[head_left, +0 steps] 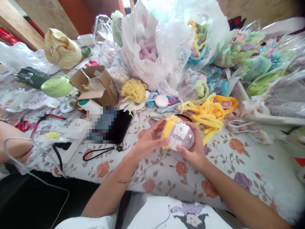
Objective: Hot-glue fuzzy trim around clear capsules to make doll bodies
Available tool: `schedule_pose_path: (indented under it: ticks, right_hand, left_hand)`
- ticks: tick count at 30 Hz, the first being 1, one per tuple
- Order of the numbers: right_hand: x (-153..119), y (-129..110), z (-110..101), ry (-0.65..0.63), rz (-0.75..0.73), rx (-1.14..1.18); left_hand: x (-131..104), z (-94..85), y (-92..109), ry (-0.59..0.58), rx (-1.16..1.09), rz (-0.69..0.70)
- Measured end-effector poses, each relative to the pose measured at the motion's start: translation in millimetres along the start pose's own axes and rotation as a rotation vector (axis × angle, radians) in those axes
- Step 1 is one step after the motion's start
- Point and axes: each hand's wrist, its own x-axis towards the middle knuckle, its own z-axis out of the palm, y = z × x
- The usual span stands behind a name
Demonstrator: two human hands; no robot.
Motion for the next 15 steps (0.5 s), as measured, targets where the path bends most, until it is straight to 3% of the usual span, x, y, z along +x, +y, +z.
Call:
schedule_pose_path:
  ticks: [3,7,9,12,14,15]
  right_hand:
    - [-1.6,-4.0,1.1,0.016,-0.157,-0.096]
    - [-5.3,-3.8,3.1,-0.017,-0.358,-0.08]
    - [-6.5,-2.3,3.4,-0.034,-0.422,-0.084]
    - [-6.7,-1.3,3.6,-0.032,-0.475,-0.084]
    - [-6.4,-1.7,4.4,-0.031,-0.45,-0.075]
    - [-6.3,-1.9,5.0,-0.033,-0.42,-0.069]
  left_hand:
    - [-0.3,-2.3,-1.4,0.1,0.124,0.214]
    - [-1.2,-0.4,2.2,0.121,0.274,0.47]
    - [-3.1,1.6,6.5,0.179,0.347,0.524]
    - [-8.6,2.7,11.3,0.364,0.422,0.478]
    - [-12.8,2.2,10.6,0.519,0.499,0.484]
    - [-14.6,1.9,8.9,0.543,0.581,0.555]
